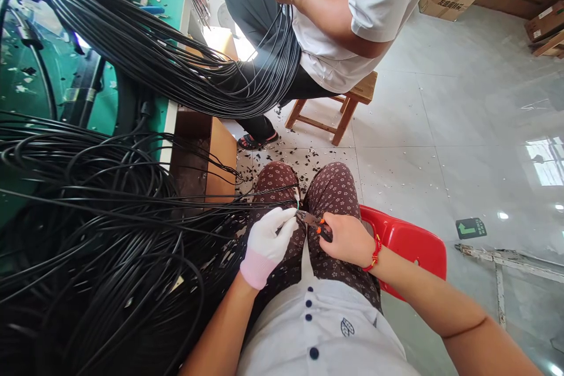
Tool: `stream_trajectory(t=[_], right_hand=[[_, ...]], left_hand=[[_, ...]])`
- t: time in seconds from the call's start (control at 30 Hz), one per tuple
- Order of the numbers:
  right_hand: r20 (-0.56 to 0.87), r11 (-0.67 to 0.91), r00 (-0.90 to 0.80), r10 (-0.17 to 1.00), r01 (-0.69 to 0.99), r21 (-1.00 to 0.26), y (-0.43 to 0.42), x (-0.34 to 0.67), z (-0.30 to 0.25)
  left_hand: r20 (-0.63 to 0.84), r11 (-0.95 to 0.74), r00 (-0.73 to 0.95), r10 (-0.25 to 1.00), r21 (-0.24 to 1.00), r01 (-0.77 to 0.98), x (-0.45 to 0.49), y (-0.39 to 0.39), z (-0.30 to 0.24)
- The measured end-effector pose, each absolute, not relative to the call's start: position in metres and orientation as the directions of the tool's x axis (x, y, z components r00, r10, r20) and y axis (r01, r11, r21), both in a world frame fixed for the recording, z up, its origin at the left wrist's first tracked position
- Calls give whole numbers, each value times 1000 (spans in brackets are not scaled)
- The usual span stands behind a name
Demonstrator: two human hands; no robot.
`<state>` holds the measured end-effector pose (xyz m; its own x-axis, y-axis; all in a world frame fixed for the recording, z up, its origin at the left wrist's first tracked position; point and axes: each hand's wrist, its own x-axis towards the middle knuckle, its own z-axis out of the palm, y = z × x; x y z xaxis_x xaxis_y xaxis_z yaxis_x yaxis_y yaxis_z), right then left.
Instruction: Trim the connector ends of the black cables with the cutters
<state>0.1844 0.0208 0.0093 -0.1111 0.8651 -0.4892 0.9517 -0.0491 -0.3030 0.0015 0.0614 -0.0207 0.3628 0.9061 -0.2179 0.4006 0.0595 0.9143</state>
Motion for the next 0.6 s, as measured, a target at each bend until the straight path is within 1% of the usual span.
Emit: stream_trajectory(t=[0.13,0.2,0.27,0.37,0.43,0.5,0.6], right_hand=[[-458,-71,-94,884,941,-331,18,186,5],[-441,-75,-102,892,927,-367,16,186,2],[-423,-85,-113,899,902,-423,16,187,1],[-374,-102,-104,922,864,-493,17,189,1],[-340,-87,-98,935,868,-489,19,189,2],[-334,-56,-111,936,891,-451,20,189,4],[-362,-30,-120,924,924,-381,20,187,4]], left_hand=[[-223,78,352,909,921,382,3,61,-19],[-223,79,341,913,918,388,3,61,-19],[-209,61,317,925,906,418,3,60,-21],[-146,-16,274,950,858,513,2,59,-24],[-89,-86,273,958,818,569,2,59,-26],[-13,-170,287,958,780,602,2,59,-28],[158,-329,312,937,704,630,1,59,-29]])
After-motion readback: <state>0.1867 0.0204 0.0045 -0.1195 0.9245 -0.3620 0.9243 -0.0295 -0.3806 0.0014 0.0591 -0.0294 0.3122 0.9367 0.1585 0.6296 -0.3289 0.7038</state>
